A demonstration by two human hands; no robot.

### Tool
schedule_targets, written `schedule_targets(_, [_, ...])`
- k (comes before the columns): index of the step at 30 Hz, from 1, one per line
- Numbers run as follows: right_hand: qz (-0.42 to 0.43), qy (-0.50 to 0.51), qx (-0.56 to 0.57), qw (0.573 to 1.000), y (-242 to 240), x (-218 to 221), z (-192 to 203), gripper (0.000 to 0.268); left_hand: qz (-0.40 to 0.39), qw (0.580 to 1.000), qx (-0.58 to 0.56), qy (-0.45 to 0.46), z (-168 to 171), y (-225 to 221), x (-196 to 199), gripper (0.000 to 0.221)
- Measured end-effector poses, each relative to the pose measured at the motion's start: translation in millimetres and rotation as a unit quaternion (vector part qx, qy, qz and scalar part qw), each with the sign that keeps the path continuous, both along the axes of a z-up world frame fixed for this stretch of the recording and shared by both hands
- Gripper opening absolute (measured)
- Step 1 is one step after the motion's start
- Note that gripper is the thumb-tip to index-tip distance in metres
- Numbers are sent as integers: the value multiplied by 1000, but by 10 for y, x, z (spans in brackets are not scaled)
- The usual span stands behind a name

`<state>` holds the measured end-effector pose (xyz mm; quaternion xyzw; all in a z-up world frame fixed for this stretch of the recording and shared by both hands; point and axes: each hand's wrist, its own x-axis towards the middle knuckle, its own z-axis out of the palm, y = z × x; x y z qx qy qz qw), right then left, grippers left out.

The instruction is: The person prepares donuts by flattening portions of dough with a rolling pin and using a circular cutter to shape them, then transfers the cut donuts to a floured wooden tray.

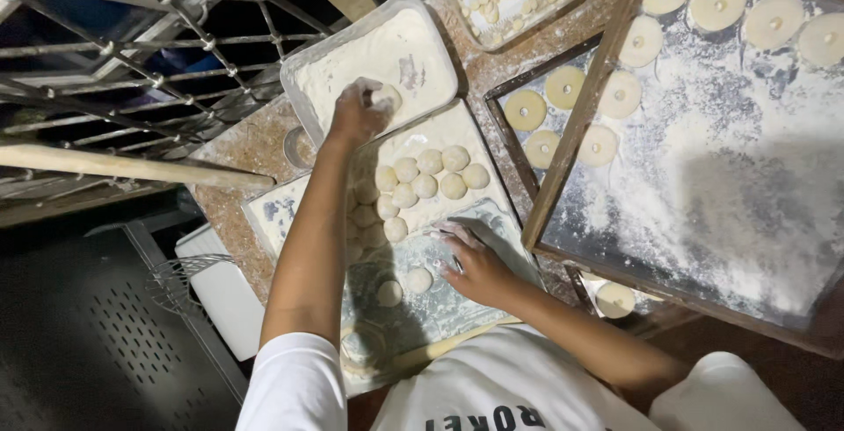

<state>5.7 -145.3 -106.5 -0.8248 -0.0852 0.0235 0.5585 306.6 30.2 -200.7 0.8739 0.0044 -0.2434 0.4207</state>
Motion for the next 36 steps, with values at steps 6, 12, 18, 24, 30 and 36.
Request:
schedule_targets(6, [16, -1, 20, 1000, 104, 244, 176, 37, -245, 961, 123, -19, -73, -464, 270, 56])
schedule_targets(12, [0, 7, 10, 1000, -28, 277, 89, 36, -286, 941, 172, -55, 445, -782, 388, 49])
schedule_targets(18, [-7, 37, 4, 999, -90, 156, -37, 36, -344, 913, 215, -54, 458, -924, 294, 48])
schedule_targets(24, [62, 35, -47, 996, 25, 92, 118, 41, -355, 909, 203, -84, 21, -839, 344, 32])
schedule_targets(30, [159, 96, -178, 966, 273, -250, -354, 52, 3, 979, -196, 50, 656, -219, -282, 26])
schedule_targets(36, [277, 226, -274, 893, 641, -239, -45, 62, 85, 951, -148, -260, 1399, 838, -1883, 35])
